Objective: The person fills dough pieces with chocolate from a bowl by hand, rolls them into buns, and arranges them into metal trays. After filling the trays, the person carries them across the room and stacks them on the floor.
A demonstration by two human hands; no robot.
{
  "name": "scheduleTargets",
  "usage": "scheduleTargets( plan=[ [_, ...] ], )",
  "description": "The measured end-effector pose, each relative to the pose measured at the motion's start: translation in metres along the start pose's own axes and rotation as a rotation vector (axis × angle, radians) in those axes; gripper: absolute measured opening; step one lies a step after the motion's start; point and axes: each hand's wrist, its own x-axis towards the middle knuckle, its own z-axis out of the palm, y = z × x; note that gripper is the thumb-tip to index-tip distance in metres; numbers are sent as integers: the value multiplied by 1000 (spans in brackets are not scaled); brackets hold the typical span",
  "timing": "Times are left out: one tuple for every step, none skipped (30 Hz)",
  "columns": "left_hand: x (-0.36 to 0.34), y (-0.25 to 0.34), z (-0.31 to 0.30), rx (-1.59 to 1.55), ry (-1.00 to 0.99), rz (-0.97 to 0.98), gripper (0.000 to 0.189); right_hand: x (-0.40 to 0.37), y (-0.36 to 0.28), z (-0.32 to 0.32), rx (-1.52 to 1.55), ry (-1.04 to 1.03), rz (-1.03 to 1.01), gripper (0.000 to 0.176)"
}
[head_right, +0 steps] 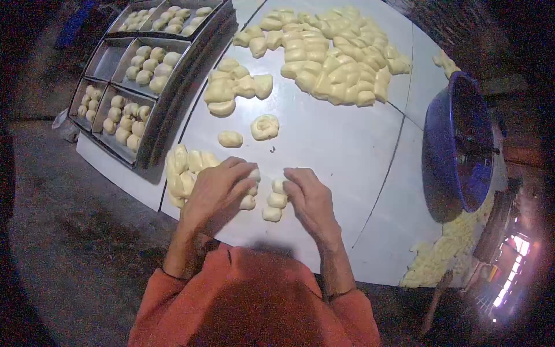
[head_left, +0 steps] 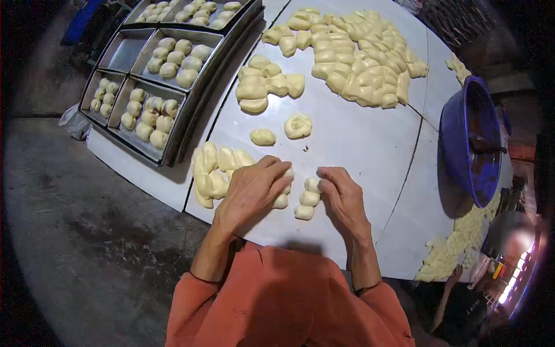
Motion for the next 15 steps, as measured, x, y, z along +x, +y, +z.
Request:
scheduleTargets(
  plan=[
    [-2, -5, -2, 9, -61, 14, 47, -1, 8, 1, 5, -32, -1, 33],
    [-5, -8, 0, 34, -43, 48, 54, -3, 7, -1, -26, -60, -27, 37],
    [-10, -10, 1, 59, -25, 82, 62, -4, 2, -4, -56, -89, -53, 40],
    [-12, -9, 1, 84, -6, 115, 71, -5, -1, -6, -86, -118, -81, 44],
    [-14, -6, -1, 138, -136, 33, 93, -8, 7, -5, -218, -154, -115, 59],
    [-15, -4, 2, 174, -140, 34, 95, -10, 5, -4, -273, -173, -147, 63],
    [-17, -2, 5, 210, -142, 34, 97, -12, 0, -4, -328, -192, -181, 68],
    [-19, -1, 9, 247, -143, 32, 99, -13, -6, -4, -383, -211, -218, 72],
    [-21, -4, 15, 243, -96, 92, 99, -13, -12, -4, -378, -254, -195, 81],
    [-20, -3, 19, 227, -113, 47, 98, -15, -15, -3, -396, -264, -193, 81],
    [-19, 0, 22, 213, -129, 0, 97, -17, -18, -1, -412, -276, -194, 81],
    [-18, 3, 23, 200, -143, -48, 97, -19, -21, 1, -427, -286, -196, 81],
    [-20, 5, 23, 186, -120, -32, 92, -20, -22, 4, -439, -288, -194, 75],
    [-20, 5, 25, 189, -116, -41, 89, -22, -22, 5, -441, -284, -195, 74],
    [-20, 4, 25, 174, -110, -29, 87, -23, -23, 6, -445, -280, -197, 72]
  ],
)
